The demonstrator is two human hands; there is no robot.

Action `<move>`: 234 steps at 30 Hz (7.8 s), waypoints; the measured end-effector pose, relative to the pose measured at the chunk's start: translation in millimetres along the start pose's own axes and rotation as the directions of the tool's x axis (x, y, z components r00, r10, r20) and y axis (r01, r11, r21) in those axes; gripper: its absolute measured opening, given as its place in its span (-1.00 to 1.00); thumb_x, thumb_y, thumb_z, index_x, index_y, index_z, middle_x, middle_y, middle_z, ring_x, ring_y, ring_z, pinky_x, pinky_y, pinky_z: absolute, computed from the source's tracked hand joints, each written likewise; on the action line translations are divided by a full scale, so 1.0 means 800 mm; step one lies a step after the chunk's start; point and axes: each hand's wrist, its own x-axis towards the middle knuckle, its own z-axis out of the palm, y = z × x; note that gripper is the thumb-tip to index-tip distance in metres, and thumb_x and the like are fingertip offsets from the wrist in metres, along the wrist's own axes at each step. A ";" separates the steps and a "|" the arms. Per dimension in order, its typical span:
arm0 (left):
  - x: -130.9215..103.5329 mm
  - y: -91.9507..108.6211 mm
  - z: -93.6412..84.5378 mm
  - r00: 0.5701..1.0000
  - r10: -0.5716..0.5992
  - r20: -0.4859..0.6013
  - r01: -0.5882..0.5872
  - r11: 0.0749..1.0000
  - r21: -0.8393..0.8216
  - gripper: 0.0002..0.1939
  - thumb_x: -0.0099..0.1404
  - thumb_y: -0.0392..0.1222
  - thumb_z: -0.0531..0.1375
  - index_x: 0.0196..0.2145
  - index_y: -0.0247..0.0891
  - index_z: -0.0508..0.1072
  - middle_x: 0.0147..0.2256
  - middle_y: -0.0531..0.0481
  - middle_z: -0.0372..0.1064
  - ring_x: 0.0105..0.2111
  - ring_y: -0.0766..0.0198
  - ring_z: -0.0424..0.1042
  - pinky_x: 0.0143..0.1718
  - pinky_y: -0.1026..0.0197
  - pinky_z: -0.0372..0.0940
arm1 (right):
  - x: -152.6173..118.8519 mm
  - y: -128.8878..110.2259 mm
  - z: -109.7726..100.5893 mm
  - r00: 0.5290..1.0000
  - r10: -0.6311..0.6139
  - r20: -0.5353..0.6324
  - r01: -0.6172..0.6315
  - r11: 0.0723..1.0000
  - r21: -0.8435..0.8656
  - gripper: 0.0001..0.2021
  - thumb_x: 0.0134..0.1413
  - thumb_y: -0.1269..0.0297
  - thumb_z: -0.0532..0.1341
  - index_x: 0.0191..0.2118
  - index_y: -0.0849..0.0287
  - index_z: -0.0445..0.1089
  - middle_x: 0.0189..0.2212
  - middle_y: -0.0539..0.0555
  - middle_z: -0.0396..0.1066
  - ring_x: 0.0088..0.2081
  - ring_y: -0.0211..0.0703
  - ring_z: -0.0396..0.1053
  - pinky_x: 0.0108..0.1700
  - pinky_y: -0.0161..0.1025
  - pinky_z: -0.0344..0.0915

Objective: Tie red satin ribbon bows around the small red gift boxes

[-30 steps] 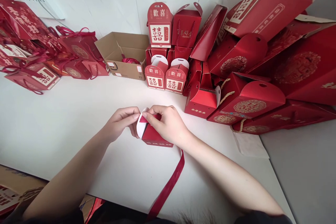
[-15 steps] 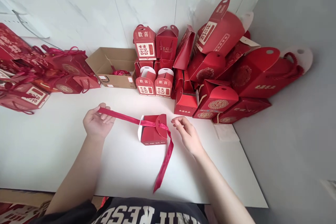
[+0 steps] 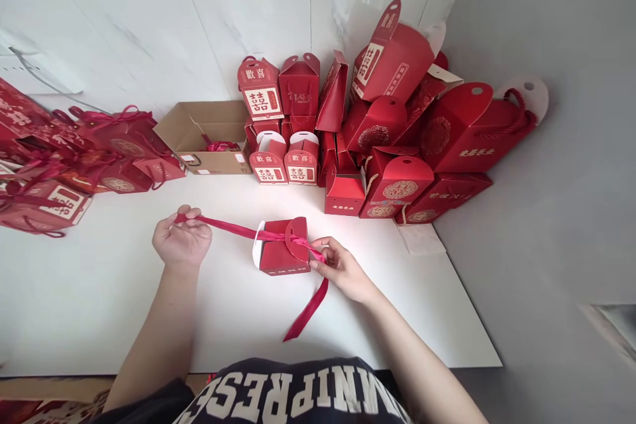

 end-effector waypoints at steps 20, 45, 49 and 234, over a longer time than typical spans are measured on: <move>0.008 0.064 0.095 0.935 0.043 0.353 -0.129 0.966 0.225 -0.70 0.10 -0.23 0.14 -0.60 -0.24 0.02 -0.60 0.07 0.22 -0.72 0.49 0.20 -0.75 0.49 0.23 | 0.000 -0.133 -0.072 0.785 -0.606 0.124 0.370 0.299 -0.879 -0.87 0.26 0.34 0.18 -0.15 0.14 0.46 -0.26 0.10 0.53 -0.22 -0.08 0.45 -0.12 -0.09 0.34; -0.016 0.002 0.267 0.601 -0.043 0.798 -0.757 0.292 0.585 -0.80 0.35 -0.23 0.09 -0.41 -0.24 0.44 -0.13 -0.09 0.35 -0.23 0.19 0.41 -0.29 0.14 0.36 | 0.081 -0.190 0.017 0.791 -0.602 -0.106 0.610 0.766 0.202 -0.97 0.14 0.27 0.30 -0.31 0.06 0.48 -0.05 0.03 0.42 -0.09 -0.14 0.41 0.03 -0.12 0.35; -0.008 0.009 0.283 0.557 -0.087 0.826 -0.802 0.203 0.562 -0.83 0.32 -0.27 0.12 -0.42 -0.24 0.44 -0.02 -0.06 0.33 -0.22 0.19 0.43 -0.28 0.13 0.37 | 0.084 -0.188 0.022 0.835 -0.528 -0.153 0.550 0.805 0.222 -0.96 0.14 0.25 0.30 -0.31 0.06 0.48 -0.23 0.00 0.46 -0.19 -0.21 0.42 -0.07 -0.21 0.39; 0.048 -0.108 0.099 0.365 -0.668 0.648 -0.400 0.516 0.757 -0.70 0.14 -0.17 0.33 -0.12 -0.10 0.58 0.24 -0.08 0.17 0.30 -0.03 0.09 0.30 -0.04 0.06 | 0.096 -0.215 -0.029 0.908 -0.379 -0.178 0.390 0.920 0.033 -0.75 0.01 0.09 0.38 -0.45 0.17 0.47 -0.51 0.00 0.51 -0.56 -0.31 0.45 -0.61 -0.43 0.36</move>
